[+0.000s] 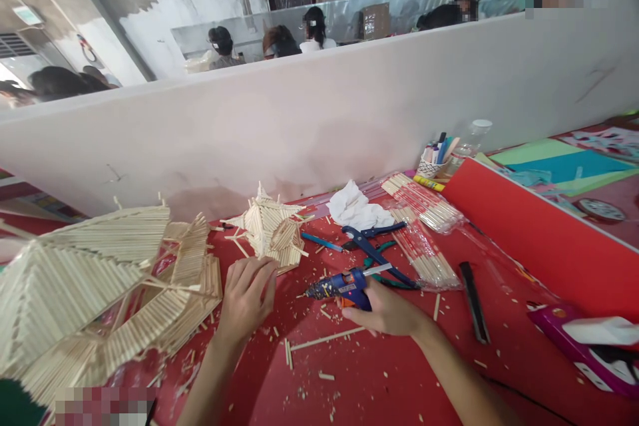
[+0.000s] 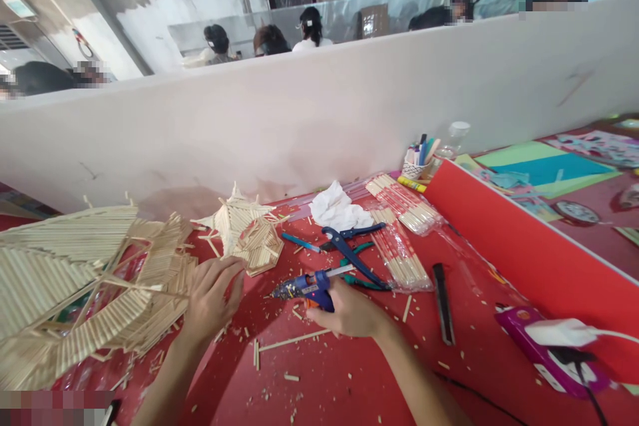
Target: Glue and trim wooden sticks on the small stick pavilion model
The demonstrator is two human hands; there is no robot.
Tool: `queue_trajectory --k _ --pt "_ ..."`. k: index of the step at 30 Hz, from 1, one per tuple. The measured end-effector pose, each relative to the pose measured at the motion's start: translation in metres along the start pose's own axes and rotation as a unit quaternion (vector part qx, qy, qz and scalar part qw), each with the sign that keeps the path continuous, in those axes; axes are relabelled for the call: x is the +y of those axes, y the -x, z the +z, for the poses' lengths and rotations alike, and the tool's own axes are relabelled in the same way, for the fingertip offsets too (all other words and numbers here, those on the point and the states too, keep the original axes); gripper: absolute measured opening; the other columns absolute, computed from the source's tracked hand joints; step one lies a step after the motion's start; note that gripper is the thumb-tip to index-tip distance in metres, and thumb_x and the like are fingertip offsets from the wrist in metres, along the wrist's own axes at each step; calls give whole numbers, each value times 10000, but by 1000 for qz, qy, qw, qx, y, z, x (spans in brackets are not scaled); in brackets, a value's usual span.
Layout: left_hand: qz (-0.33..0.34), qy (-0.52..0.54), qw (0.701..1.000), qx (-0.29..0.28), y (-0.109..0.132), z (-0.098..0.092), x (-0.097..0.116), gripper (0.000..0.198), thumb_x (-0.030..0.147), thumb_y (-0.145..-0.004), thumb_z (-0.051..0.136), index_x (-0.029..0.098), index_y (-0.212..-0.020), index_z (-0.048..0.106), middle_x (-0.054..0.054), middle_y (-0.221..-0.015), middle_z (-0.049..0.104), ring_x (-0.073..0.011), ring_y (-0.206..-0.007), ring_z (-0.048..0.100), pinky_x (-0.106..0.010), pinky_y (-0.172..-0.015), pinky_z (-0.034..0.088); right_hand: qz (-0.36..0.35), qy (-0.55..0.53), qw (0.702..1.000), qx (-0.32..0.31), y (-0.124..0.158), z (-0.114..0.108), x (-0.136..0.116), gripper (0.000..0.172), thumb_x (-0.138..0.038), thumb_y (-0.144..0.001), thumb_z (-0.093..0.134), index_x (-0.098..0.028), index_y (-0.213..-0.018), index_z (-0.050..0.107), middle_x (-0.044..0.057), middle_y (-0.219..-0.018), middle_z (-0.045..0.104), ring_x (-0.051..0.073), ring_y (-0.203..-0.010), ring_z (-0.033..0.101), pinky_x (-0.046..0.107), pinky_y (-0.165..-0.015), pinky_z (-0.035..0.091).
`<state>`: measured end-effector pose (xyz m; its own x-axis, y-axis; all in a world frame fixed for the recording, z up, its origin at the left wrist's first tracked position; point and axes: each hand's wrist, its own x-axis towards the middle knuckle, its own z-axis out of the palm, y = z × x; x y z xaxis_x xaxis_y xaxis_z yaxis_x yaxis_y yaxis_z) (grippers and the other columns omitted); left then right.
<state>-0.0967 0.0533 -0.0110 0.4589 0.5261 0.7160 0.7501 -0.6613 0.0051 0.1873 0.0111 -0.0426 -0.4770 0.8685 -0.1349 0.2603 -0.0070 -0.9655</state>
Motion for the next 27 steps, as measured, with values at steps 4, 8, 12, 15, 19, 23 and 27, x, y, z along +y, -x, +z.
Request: queue_trajectory --k 4,8,12,15,19,23,27 --pt "1 13 1000 -5 0 -1 -2 215 83 -898 593 208 -1059 661 -72 -999 749 -218 -917 654 -362 -869 471 -17 30 999 22 -2 -6 -5 61 -252 -848 577 -224 -896 552 -56 -646 518 119 -502 473 229 -487 422" --pt "-3 21 1000 -15 1 -1 -4 209 103 -905 578 212 -1053 677 -77 -1011 747 -220 -938 662 -368 -885 479 -49 134 989 37 -7 -4 -4 47 -238 -859 599 -212 -896 585 -12 -784 621 167 -706 579 276 -684 486" --pt "-1 35 999 -19 2 -4 -8 206 106 -916 561 211 -1052 673 -77 -1016 740 -217 -954 660 -364 -896 483 -33 238 968 73 -9 5 -5 125 -332 -886 637 -207 -884 626 33 -855 680 208 -820 622 288 -747 464" --pt "0 45 999 -21 3 -9 -14 198 107 -920 558 206 -1052 668 -78 -1024 733 -218 -965 652 -363 -899 484 -9 320 944 76 -7 13 -8 295 -436 -926 590 -199 -749 594 57 -736 660 217 -721 610 289 -659 413" --pt "-55 60 997 -18 4 -15 -21 167 160 -943 534 204 -1016 678 -80 -973 713 -219 -932 645 -359 -879 491 -6 352 933 72 -6 20 -11 332 -402 -951 530 -194 -694 550 79 -695 639 207 -660 582 298 -597 339" --pt "-159 97 982 -26 3 -17 -21 188 261 -981 488 205 -980 667 -71 -954 680 -223 -927 627 -357 -864 481 15 240 971 7 -14 24 -9 305 -373 -913 561 -206 -673 474 -23 -603 495 139 -574 475 259 -547 286" --pt "-268 150 951 -30 2 -18 -20 263 366 -1001 427 210 -913 620 -42 -887 661 -213 -873 621 -327 -813 468 63 135 988 -46 -24 28 -1 162 -204 -761 651 -203 -736 491 -71 -630 422 101 -565 385 216 -512 271"
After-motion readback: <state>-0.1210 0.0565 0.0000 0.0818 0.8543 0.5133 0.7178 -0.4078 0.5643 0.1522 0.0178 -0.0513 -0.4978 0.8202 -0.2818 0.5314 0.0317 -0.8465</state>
